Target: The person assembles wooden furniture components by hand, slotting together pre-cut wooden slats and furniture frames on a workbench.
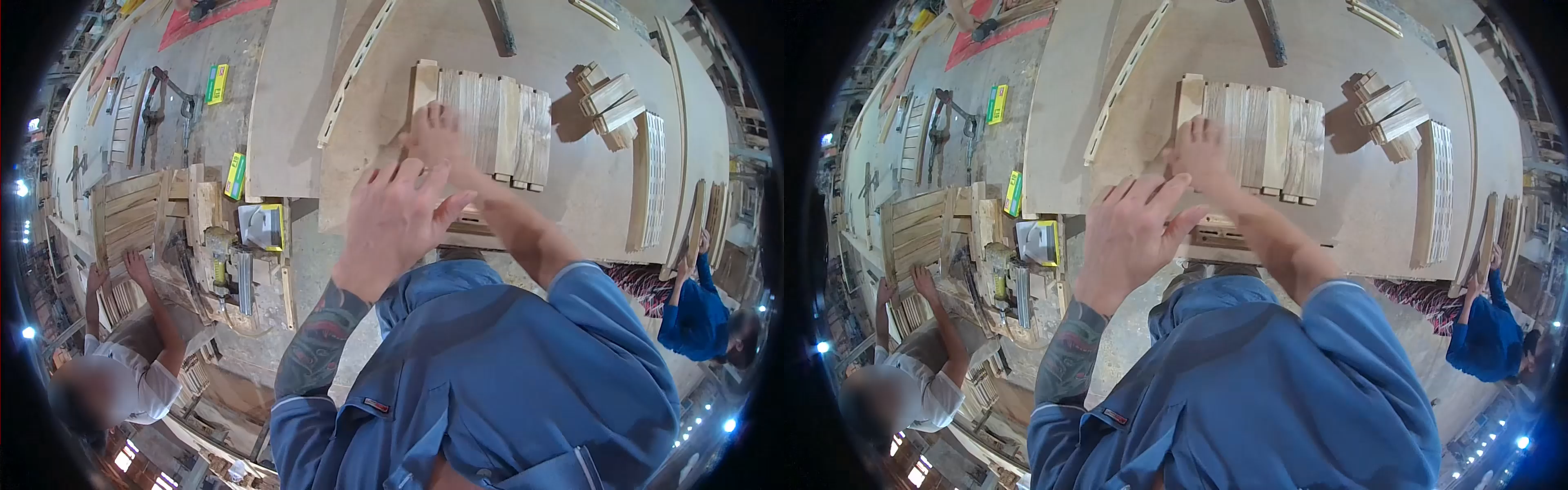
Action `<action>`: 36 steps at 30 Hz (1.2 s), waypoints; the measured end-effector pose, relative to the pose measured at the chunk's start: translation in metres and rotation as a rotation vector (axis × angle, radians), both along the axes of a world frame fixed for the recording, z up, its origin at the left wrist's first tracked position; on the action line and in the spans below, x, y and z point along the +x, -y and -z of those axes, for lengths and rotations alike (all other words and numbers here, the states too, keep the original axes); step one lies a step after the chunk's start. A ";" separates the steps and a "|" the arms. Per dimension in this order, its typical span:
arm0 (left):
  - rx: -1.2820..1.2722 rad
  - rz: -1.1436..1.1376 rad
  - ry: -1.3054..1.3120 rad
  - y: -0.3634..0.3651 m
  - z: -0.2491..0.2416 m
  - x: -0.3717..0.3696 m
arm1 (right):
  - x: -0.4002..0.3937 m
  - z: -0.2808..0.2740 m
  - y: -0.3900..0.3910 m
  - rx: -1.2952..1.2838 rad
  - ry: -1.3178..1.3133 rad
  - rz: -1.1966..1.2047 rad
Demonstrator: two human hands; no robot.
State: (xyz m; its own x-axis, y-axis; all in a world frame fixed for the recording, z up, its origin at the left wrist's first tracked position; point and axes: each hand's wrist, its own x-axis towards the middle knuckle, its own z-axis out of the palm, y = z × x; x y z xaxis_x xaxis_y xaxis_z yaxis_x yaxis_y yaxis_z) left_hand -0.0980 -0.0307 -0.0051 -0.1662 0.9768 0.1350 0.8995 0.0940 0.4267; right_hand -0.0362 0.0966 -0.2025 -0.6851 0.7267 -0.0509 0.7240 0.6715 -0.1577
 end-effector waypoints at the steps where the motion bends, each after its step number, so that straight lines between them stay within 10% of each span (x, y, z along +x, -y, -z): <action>1: 0.002 -0.005 -0.008 -0.002 0.000 0.000 | -0.014 0.025 0.009 0.002 -0.008 -0.005; 7: 0.019 -0.040 -0.095 -0.003 -0.015 0.003 | -0.047 0.017 0.036 -0.193 -0.283 0.107; 13: 0.210 -0.132 0.486 -0.011 -0.019 0.011 | 0.034 0.043 -0.014 -0.994 -0.517 0.329; 15: 0.217 -0.128 0.537 -0.010 0.000 0.011 | 0.067 -0.027 0.008 -0.893 -1.035 0.329; 21: 0.147 -0.086 0.408 -0.004 0.000 0.012 | 0.101 -0.041 0.055 -1.237 -0.934 0.036; 28: 0.162 -0.074 0.408 0.004 -0.002 0.010 | 0.106 -0.069 0.065 -0.878 -0.520 0.016; 36: 0.271 -0.014 0.517 0.004 -0.001 0.009 | 0.105 -0.045 0.071 -0.968 -0.697 -0.049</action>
State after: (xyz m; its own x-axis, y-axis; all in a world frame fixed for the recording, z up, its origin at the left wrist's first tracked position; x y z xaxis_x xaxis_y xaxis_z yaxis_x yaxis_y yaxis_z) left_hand -0.0893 -0.0346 -0.0041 -0.2893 0.9161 0.2776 0.5678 -0.0693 0.8202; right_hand 0.0687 0.0251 -0.1571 -0.8085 0.5637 -0.1692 0.2583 0.0816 -0.9626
